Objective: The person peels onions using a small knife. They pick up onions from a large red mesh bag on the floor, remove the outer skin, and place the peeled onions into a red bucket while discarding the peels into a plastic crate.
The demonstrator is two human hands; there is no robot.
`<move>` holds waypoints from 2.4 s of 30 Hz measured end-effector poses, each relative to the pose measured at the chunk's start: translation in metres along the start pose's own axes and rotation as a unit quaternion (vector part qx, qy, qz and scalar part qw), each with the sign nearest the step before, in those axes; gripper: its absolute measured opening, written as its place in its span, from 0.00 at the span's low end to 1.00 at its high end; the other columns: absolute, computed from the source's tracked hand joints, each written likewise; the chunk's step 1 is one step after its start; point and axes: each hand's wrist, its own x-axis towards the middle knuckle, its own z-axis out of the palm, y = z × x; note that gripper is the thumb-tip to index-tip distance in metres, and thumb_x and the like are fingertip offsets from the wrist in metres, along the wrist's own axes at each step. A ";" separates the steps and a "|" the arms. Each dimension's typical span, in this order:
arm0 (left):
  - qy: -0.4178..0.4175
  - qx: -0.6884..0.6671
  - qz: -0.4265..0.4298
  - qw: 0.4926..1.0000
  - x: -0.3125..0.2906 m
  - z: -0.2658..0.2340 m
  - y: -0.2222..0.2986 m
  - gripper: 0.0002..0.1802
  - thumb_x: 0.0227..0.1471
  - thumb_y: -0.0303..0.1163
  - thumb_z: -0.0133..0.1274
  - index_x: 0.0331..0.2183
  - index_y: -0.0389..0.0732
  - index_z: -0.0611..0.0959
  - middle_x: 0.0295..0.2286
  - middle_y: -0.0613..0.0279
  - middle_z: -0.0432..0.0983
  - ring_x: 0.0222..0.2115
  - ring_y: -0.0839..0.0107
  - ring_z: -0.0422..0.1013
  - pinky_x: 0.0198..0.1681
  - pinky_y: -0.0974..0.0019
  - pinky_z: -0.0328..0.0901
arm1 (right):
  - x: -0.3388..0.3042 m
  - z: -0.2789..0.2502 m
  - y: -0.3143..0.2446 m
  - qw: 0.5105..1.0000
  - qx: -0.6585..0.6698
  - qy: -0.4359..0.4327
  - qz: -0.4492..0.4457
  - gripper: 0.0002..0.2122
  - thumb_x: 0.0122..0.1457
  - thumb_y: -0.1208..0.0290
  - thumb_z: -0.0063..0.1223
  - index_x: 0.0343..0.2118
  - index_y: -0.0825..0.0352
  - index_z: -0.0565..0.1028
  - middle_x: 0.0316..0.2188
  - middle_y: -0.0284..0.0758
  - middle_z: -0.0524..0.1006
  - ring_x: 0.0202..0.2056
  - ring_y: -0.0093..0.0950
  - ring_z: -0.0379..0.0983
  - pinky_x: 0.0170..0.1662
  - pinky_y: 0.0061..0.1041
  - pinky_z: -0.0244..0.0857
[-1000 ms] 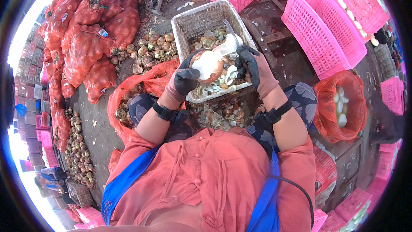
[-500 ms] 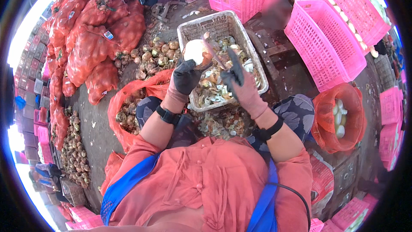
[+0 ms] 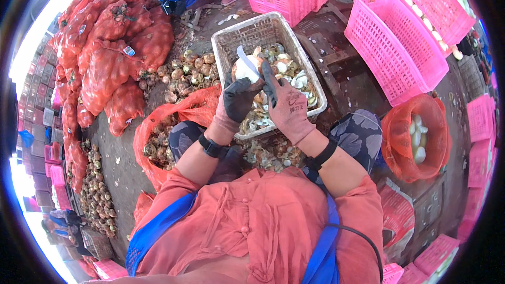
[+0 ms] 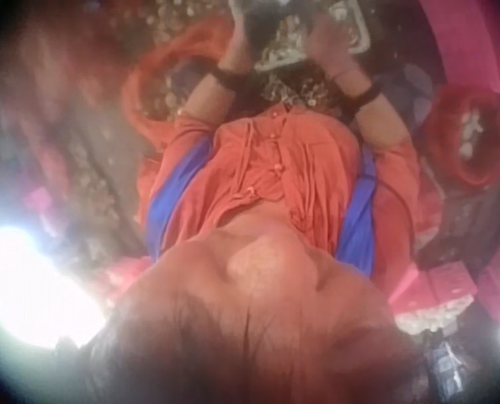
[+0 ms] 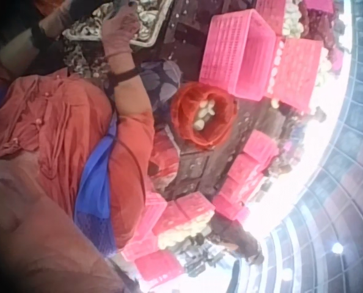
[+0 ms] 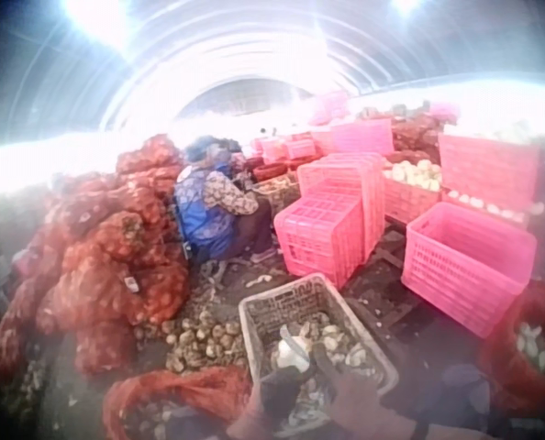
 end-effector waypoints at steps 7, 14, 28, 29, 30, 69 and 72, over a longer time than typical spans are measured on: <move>0.013 0.059 -0.035 0.998 0.002 0.005 0.005 0.14 0.48 0.19 0.52 0.40 0.33 0.75 0.36 0.57 0.73 0.38 0.64 0.71 0.44 0.61 0.67 | 0.014 0.005 0.011 0.775 0.579 0.003 0.253 0.16 0.60 0.72 0.53 0.52 0.63 0.73 0.23 0.31 0.75 0.19 0.18 0.70 0.20 0.20 0.64; -0.043 0.243 0.013 0.969 -0.003 -0.002 0.024 0.33 0.45 0.27 0.56 0.54 0.56 0.71 0.47 0.63 0.73 0.46 0.62 0.72 0.59 0.50 0.60 | 0.019 0.037 0.091 0.592 0.716 -0.116 0.351 0.13 0.63 0.67 0.47 0.48 0.64 0.73 0.20 0.31 0.74 0.17 0.22 0.71 0.17 0.23 0.66; -0.091 0.307 0.144 0.936 0.004 0.010 0.059 0.45 0.37 0.26 0.65 0.57 0.36 0.65 0.54 0.54 0.65 0.53 0.65 0.65 0.57 0.61 0.61 | 0.023 0.036 0.037 0.463 0.830 -0.151 0.271 0.22 0.64 0.48 0.40 0.50 0.59 0.72 0.33 0.31 0.79 0.20 0.21 0.73 0.15 0.15 0.63; -0.074 0.345 0.173 0.920 0.004 0.009 0.056 0.43 0.38 0.25 0.64 0.57 0.36 0.65 0.54 0.54 0.66 0.52 0.65 0.66 0.57 0.62 0.61 | 0.023 0.039 0.039 0.477 0.830 -0.125 0.261 0.21 0.64 0.48 0.41 0.50 0.59 0.72 0.32 0.32 0.79 0.20 0.21 0.72 0.14 0.15 0.62; -0.030 0.219 0.076 0.972 -0.003 0.025 0.056 0.40 0.41 0.25 0.61 0.57 0.36 0.65 0.53 0.54 0.66 0.52 0.65 0.66 0.57 0.62 0.61 | 0.023 0.042 0.044 0.492 0.828 -0.096 0.253 0.21 0.64 0.49 0.42 0.49 0.60 0.72 0.31 0.32 0.78 0.19 0.21 0.72 0.14 0.15 0.62; -0.004 0.171 -0.010 0.985 0.008 -0.034 0.039 0.34 0.47 0.41 0.57 0.54 0.38 0.69 0.46 0.49 0.74 0.45 0.51 0.72 0.46 0.54 0.69 | -0.001 0.015 0.051 0.752 0.598 -0.146 0.234 0.12 0.62 0.62 0.49 0.35 0.68 0.75 0.21 0.31 0.73 0.18 0.17 0.67 0.18 0.21 0.59; -0.025 -0.004 -0.055 0.998 0.000 -0.007 0.056 0.34 0.47 0.39 0.56 0.54 0.38 0.69 0.47 0.49 0.73 0.47 0.52 0.71 0.50 0.54 0.67 | -0.002 -0.003 0.020 0.821 0.541 -0.084 0.159 0.13 0.63 0.70 0.47 0.50 0.66 0.72 0.25 0.30 0.74 0.21 0.19 0.69 0.24 0.19 0.62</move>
